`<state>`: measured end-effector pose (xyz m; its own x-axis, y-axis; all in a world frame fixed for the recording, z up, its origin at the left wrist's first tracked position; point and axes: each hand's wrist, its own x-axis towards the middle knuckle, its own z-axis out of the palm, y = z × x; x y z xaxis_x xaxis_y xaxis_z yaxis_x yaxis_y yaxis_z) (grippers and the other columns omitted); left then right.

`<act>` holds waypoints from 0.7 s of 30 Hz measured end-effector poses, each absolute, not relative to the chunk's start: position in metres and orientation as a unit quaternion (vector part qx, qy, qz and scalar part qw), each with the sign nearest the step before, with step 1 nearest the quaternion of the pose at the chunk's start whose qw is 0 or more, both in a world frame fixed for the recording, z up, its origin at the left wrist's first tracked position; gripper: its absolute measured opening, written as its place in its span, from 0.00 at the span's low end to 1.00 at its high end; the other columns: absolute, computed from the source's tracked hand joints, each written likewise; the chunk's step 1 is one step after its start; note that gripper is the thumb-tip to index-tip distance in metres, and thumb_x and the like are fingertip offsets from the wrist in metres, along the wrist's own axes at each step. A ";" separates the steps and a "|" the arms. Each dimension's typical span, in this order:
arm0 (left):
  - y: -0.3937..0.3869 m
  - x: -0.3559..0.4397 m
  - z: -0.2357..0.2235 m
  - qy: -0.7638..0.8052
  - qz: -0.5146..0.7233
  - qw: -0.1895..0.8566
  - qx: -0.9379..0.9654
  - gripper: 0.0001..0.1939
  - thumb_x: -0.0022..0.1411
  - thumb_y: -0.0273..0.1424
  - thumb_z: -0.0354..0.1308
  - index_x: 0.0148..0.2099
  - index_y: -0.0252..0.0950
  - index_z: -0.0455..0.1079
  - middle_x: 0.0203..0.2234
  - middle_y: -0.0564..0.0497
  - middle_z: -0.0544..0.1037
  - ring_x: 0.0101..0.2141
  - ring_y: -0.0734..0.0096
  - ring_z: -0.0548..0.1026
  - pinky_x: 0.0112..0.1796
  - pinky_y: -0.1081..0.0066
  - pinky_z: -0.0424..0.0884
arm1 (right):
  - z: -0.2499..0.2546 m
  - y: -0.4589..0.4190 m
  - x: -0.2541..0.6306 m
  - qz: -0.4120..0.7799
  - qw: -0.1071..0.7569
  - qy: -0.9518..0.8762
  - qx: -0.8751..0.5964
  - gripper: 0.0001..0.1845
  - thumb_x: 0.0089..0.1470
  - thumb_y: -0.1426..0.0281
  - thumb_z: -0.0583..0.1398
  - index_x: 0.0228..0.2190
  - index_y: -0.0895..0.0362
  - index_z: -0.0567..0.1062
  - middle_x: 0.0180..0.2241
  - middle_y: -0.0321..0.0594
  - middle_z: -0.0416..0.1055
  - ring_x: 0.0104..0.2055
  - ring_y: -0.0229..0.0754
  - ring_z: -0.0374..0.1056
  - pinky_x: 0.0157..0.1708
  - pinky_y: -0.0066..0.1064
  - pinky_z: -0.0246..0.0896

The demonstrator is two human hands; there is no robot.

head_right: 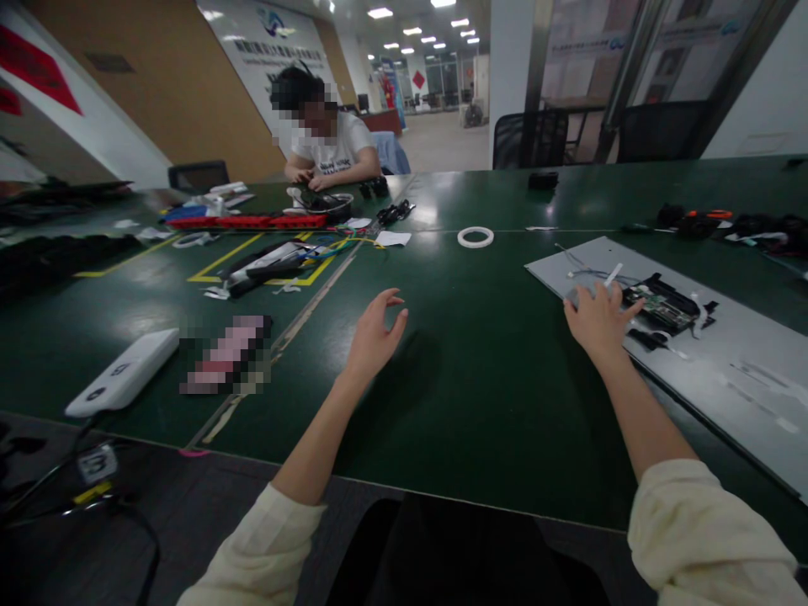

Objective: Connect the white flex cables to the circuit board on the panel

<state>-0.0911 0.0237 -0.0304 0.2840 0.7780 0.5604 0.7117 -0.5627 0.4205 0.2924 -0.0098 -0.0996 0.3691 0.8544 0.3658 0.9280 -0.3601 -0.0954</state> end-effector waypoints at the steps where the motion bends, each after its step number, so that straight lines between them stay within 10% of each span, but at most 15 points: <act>1: 0.024 -0.091 -0.031 0.468 0.373 0.045 0.800 0.19 0.63 0.31 0.51 0.56 0.36 0.57 0.44 0.47 0.72 0.47 0.66 0.70 0.51 0.62 0.65 | -0.099 -0.011 0.302 -0.118 0.141 -0.539 -0.822 0.26 0.59 0.55 0.42 0.52 0.52 0.66 0.57 0.49 0.53 0.61 0.59 0.39 0.51 0.68 0.31; 10: 0.022 -0.088 -0.030 0.468 0.353 0.054 0.808 0.19 0.64 0.33 0.50 0.56 0.37 0.57 0.45 0.46 0.72 0.48 0.66 0.70 0.51 0.61 0.64 | -0.087 -0.051 0.363 -0.050 0.065 -0.521 -0.850 0.39 0.51 0.39 0.42 0.55 0.47 0.63 0.63 0.47 0.38 0.62 0.65 0.26 0.49 0.64 0.34; 21: 0.022 -0.086 -0.029 0.479 0.335 0.077 0.808 0.19 0.66 0.36 0.47 0.56 0.36 0.57 0.46 0.45 0.72 0.48 0.65 0.70 0.48 0.62 0.67 | -0.091 -0.043 0.378 -0.021 0.115 -0.431 -0.895 0.45 0.47 0.36 0.41 0.54 0.52 0.64 0.62 0.53 0.40 0.60 0.67 0.33 0.45 0.60 0.42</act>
<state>-0.0862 0.0221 -0.0290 0.3171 0.8251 0.4677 0.7212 -0.5300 0.4460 0.3777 -0.0425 -0.0915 0.6268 0.7672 0.1361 0.7767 -0.6013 -0.1876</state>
